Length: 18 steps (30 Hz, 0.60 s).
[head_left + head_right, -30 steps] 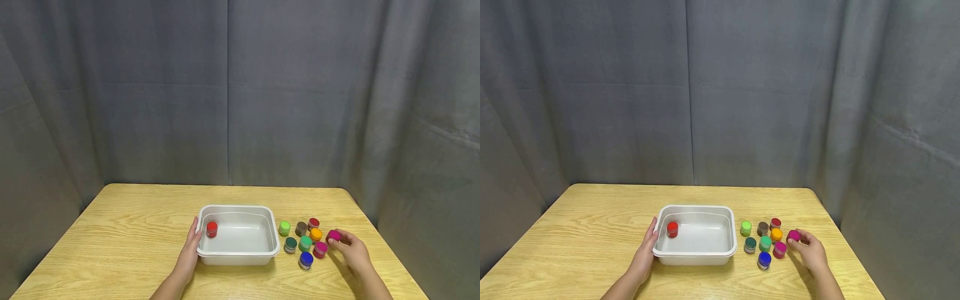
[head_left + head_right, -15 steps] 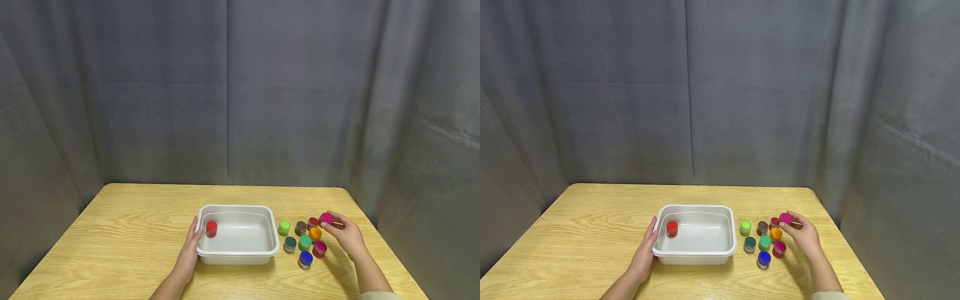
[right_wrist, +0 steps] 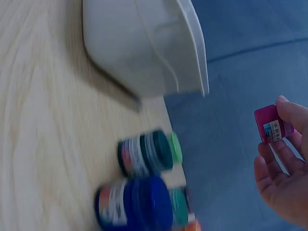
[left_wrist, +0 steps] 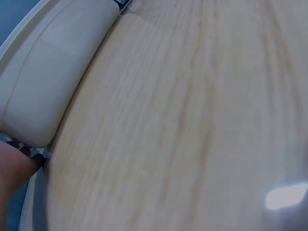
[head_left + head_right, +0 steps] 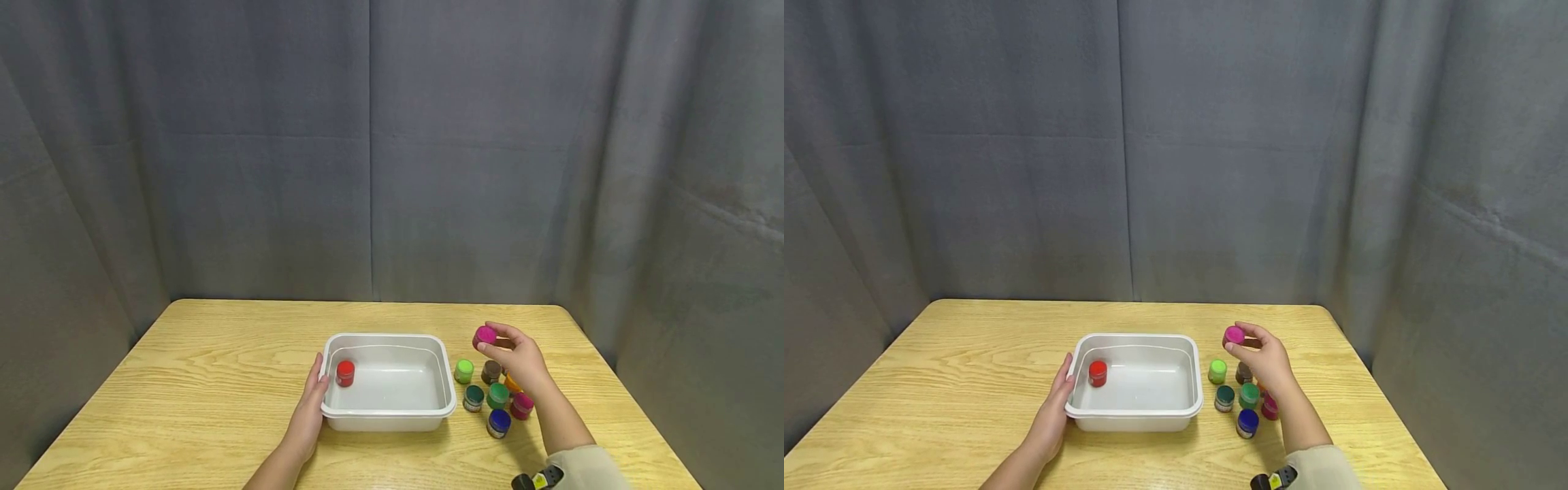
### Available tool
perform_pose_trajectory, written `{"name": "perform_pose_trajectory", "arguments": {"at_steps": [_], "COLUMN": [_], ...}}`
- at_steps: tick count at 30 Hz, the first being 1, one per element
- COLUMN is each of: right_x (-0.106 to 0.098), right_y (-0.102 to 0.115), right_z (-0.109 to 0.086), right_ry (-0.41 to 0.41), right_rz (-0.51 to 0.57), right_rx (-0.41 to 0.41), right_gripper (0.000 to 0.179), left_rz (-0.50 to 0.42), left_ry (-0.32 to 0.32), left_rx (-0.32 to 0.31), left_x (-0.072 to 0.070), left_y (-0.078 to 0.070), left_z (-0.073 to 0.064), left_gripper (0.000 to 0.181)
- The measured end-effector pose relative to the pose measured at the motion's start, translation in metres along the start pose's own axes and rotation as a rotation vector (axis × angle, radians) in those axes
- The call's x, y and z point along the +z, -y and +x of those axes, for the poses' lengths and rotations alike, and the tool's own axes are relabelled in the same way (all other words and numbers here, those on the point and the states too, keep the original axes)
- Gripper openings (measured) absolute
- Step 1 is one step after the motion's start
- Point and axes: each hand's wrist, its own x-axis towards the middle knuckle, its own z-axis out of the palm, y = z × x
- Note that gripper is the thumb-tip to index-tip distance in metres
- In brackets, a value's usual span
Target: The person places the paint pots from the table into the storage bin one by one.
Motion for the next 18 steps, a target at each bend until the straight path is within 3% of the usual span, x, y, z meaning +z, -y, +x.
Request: {"name": "perform_pose_trajectory", "arguments": {"at_steps": [18], "right_x": [0.072], "right_y": [0.037], "right_z": [0.02], "right_ry": [0.102], "right_rz": [0.055], "right_rx": [-0.088], "right_gripper": [0.052], "left_rz": [0.002], "left_ry": [-0.007], "left_rx": [-0.011], "left_x": [0.0], "left_y": [0.0], "left_z": [0.0], "left_gripper": [0.06]}}
